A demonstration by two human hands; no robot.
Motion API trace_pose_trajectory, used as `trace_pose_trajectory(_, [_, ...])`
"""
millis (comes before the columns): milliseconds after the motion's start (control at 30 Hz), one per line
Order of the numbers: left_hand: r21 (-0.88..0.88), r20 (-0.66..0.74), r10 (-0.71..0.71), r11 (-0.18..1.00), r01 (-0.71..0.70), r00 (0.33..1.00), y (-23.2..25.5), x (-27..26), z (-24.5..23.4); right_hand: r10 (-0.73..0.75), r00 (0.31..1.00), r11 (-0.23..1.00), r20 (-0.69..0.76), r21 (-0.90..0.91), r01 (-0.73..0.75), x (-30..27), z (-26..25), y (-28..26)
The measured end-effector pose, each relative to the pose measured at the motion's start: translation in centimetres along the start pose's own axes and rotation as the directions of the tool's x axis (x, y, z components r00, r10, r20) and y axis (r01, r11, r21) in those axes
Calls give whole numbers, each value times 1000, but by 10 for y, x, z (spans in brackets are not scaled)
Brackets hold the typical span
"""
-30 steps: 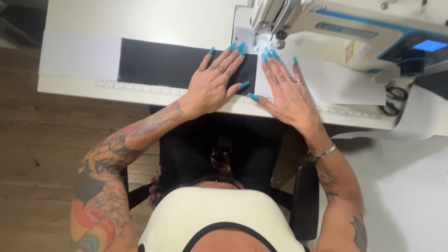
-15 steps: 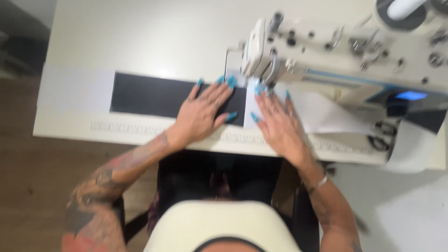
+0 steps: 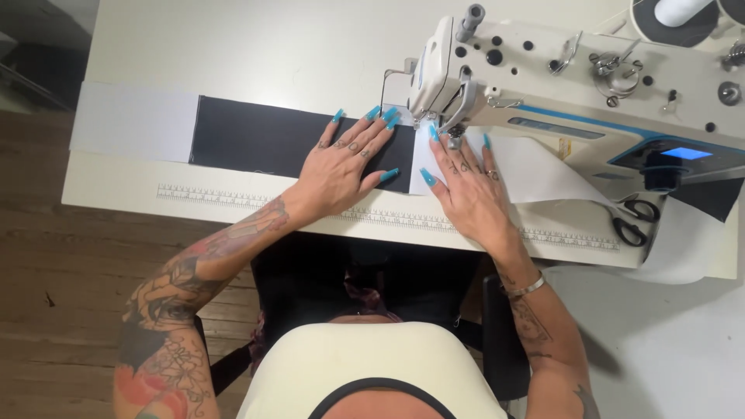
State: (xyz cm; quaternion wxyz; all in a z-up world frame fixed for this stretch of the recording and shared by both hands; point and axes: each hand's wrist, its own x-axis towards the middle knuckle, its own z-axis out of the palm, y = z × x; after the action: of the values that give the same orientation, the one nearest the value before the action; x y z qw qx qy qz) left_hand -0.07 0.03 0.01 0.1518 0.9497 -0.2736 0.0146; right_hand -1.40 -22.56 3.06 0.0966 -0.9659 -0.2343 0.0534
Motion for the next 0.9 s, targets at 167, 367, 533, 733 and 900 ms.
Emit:
trace_pose_trajectory(167, [-12,72,-36,999,37,997,2,2,-7,17,1000,1000,4,7,-17,0,-2,-3])
trace_pose_trajectory(367, [10,91,-37,999,36,995,2,2,-8,26,1000,999,12,22,-27,0,-1,-2])
trace_pose_trajectory(533, [0,83,-39,999,39,996,2,2,-9,25,999,998,32,49,-26,3,-3,0])
trace_pose_trajectory(733, [5,70,-29,1000,29,997,1,4,-8,24,999,999,27,26,-25,4,2,6])
trace_pose_trajectory(900, [-7,77,-33,999,33,996,2,5,-9,36,999,999,33,29,-37,2,-2,5])
